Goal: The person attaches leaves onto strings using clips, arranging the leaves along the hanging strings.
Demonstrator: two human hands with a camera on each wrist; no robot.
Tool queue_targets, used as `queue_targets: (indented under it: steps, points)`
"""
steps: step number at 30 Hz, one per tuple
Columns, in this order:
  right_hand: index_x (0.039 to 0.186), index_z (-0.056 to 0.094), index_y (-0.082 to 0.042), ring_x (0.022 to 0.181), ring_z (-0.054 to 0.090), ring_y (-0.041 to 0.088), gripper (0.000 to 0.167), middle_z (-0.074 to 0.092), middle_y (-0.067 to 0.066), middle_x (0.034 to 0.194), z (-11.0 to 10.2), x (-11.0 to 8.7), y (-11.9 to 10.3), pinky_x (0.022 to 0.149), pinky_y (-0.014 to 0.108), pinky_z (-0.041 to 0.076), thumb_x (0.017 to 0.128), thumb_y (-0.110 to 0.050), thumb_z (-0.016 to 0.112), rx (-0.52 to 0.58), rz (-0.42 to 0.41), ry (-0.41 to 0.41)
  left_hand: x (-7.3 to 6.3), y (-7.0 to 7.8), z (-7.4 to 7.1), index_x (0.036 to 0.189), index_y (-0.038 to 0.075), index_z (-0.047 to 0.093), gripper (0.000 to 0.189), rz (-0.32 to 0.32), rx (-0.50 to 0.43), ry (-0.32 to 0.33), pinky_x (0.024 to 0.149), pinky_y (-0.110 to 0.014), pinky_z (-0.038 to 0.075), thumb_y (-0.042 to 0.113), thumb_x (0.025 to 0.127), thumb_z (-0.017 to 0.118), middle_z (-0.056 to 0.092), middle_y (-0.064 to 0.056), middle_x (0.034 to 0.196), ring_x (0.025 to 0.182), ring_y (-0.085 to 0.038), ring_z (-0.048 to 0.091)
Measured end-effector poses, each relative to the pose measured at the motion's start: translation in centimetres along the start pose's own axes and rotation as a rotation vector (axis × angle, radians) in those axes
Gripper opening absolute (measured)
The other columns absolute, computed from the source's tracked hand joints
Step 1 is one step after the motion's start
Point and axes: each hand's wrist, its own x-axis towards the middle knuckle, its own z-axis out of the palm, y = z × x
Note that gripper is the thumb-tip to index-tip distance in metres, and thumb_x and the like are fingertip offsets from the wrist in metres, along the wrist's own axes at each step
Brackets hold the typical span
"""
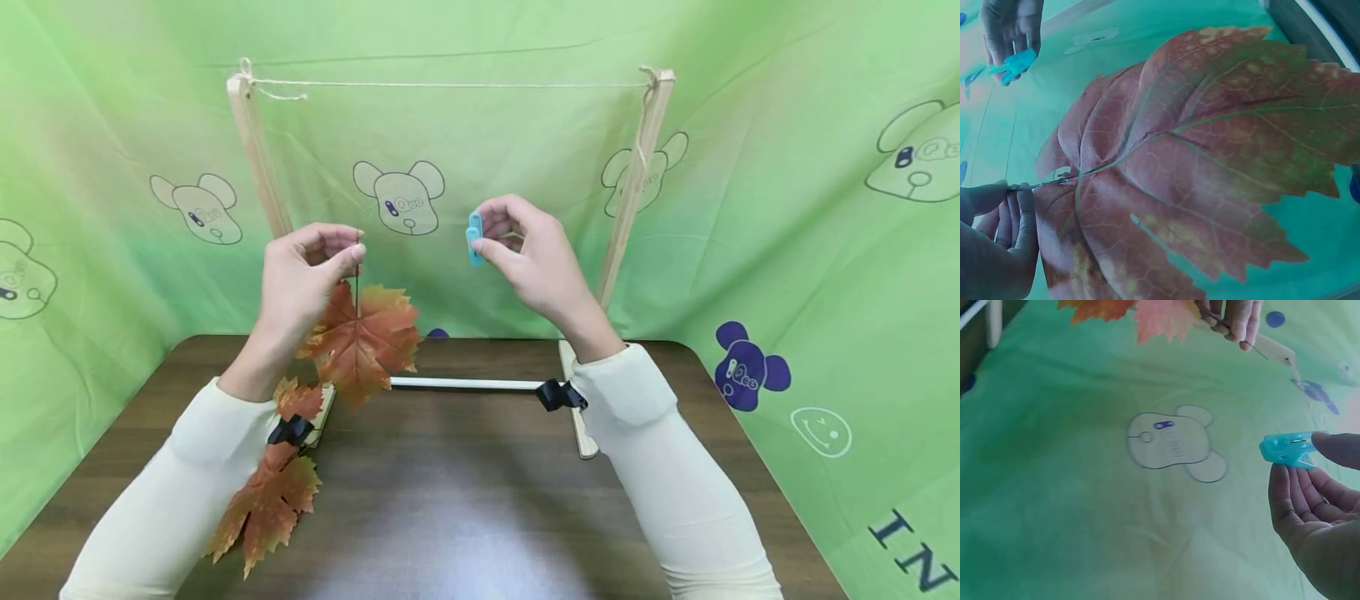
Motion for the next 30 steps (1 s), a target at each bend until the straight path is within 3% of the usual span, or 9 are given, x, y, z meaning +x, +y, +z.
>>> queue_targets:
  steps: [6, 12, 19, 30]
  points:
    - [0.119, 0.066, 0.0, 0.099, 0.064, 0.017, 0.021, 0.068, -0.001, 0.101, 0.2, 1.6, -1.3, 0.094, 0.023, 0.053, 0.098, 0.002, 0.067, 0.026, -0.025, 0.004, 1.1, 0.6, -0.3, 0.109, -0.004, 0.076, 0.016, -0.014, -0.094, 0.047, 0.071, -0.022, 0.061, 0.0, 0.093, 0.077, 0.075, 0.002, 0.086, 0.073, -0.013, 0.069]
    - [0.119, 0.064, 0.0, 0.102, 0.063, 0.019, 0.021, 0.067, 0.002, 0.104, 1.0, 2.9, -2.3, 0.095, 0.026, 0.052, 0.099, 0.002, 0.065, 0.057, -0.055, 0.0, 2.0, 1.2, -0.3, 0.111, -0.003, 0.076, 0.018, -0.058, -0.154, 0.078, 0.075, -0.024, 0.062, 0.002, 0.094, 0.077, 0.077, -0.004, 0.094, 0.077, -0.013, 0.071]
    - [0.119, 0.063, -0.001, 0.103, 0.061, 0.02, 0.02, 0.065, 0.004, 0.107, 2.2, 4.3, -4.2, 0.091, 0.025, 0.052, 0.099, 0.003, 0.064, 0.094, -0.082, -0.011, 3.0, 2.0, -0.2, 0.113, -0.005, 0.076, 0.021, -0.043, -0.173, 0.094, 0.074, -0.022, 0.061, 0.003, 0.094, 0.077, 0.075, 0.006, 0.088, 0.077, -0.013, 0.071]
    - [0.115, 0.065, -0.002, 0.102, 0.062, 0.02, 0.018, 0.063, 0.003, 0.105, 3.6, 6.5, -6.5, 0.094, 0.028, 0.052, 0.098, 0.003, 0.066, 0.164, -0.128, 0.027, 4.8, 3.5, 0.3, 0.11, -0.004, 0.078, 0.019, -0.05, -0.29, 0.102, 0.073, -0.022, 0.061, -0.001, 0.091, 0.078, 0.078, -0.006, 0.094, 0.08, -0.013, 0.072]
